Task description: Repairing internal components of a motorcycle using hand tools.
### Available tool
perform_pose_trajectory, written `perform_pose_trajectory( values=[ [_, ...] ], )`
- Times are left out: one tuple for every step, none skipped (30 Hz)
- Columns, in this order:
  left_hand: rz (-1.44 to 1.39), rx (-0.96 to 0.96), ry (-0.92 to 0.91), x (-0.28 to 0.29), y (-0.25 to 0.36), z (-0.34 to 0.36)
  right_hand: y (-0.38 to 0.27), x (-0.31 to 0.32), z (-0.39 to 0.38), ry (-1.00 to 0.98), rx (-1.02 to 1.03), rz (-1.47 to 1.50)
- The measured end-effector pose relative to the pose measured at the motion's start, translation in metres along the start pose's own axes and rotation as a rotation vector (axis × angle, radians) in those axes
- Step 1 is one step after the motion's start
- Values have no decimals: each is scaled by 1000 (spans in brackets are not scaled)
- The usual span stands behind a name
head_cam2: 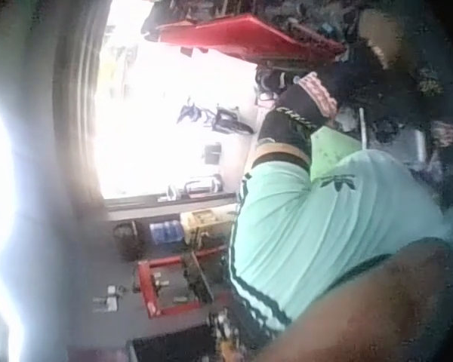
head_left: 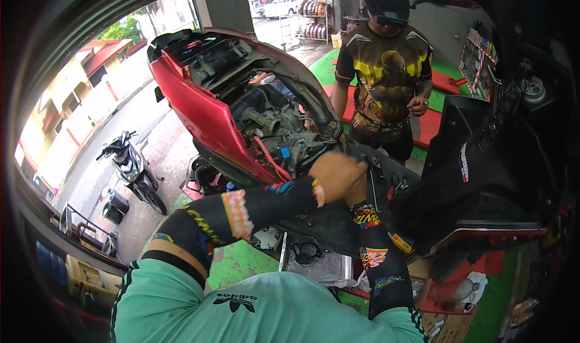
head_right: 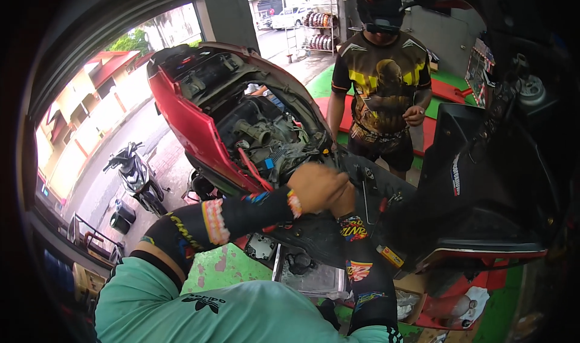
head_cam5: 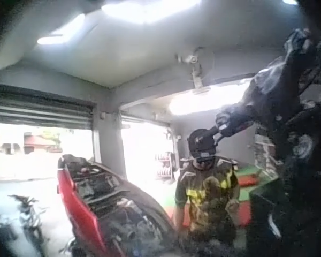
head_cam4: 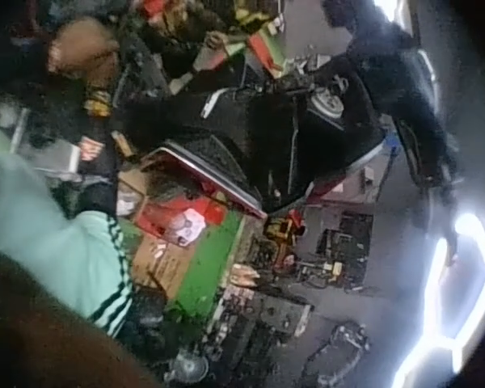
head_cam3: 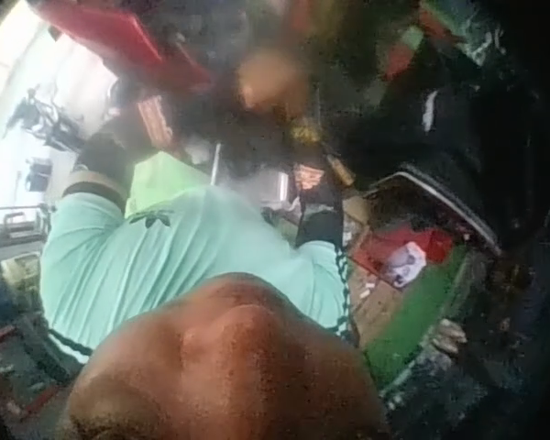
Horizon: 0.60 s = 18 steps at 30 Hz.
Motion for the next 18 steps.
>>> perform_pose_trajectory(
  values=[
    [28, -41, 37, -2, -8, 11, 0, 0, -2, -17, -105, 25],
    [28, -35, 42, -4, -15, 23, 2, 3, -2, -28, -212, 43],
    [43, -55, 35, -4, -21, 35, 1, 5, 0, -39, -316, 61],
    [58, -75, 27, -4, -26, 43, -2, 2, 0, 34, -299, 135],
    [56, -76, 31, -4, -27, 49, 2, 3, 0, 35, -298, 131],
    [125, -100, -46, -5, -27, 54, 8, 2, -1, 28, -328, 194],
    [195, -124, -123, -5, -28, 58, 13, 1, -2, 22, -358, 258],
    [190, -127, -128, -2, -31, 59, 13, 2, -3, 25, -365, 257],
    [206, -185, -174, 1, -34, 59, 14, 3, -1, 1, -357, 358],
    [221, -243, -222, 3, -36, 60, 15, 3, 0, -21, -349, 459],
    [217, -243, -230, 1, -38, 60, 13, 2, 0, -20, -356, 463],
    [229, -254, -193, -1, -38, 61, 12, 1, 1, 0, -393, 475],
    [240, -266, -157, -3, -39, 62, 12, 0, 0, 21, -431, 486],
    [248, -254, -157, -5, -39, 64, 14, -1, 1, 16, -396, 479],
    [239, -258, -170, -7, -39, 66, 15, -4, 0, 22, -410, 483],
    [243, -235, -165, -9, -40, 70, 17, -4, 0, 59, -426, 472],
    [246, -213, -159, -13, -43, 75, 11, -3, 4, 97, -442, 459],
    [236, -218, -134, -16, -45, 80, 5, -3, 7, 114, -479, 434]
  ],
)
Point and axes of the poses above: each hand's wrist, its own z-axis towards the middle knuckle, its own x-axis out of the back of the hand, y = z × x, the point moved 1 cm from there along z, towards the middle knuckle, and after that the axes turned 1 degree about -y, right-handed, at the moved point
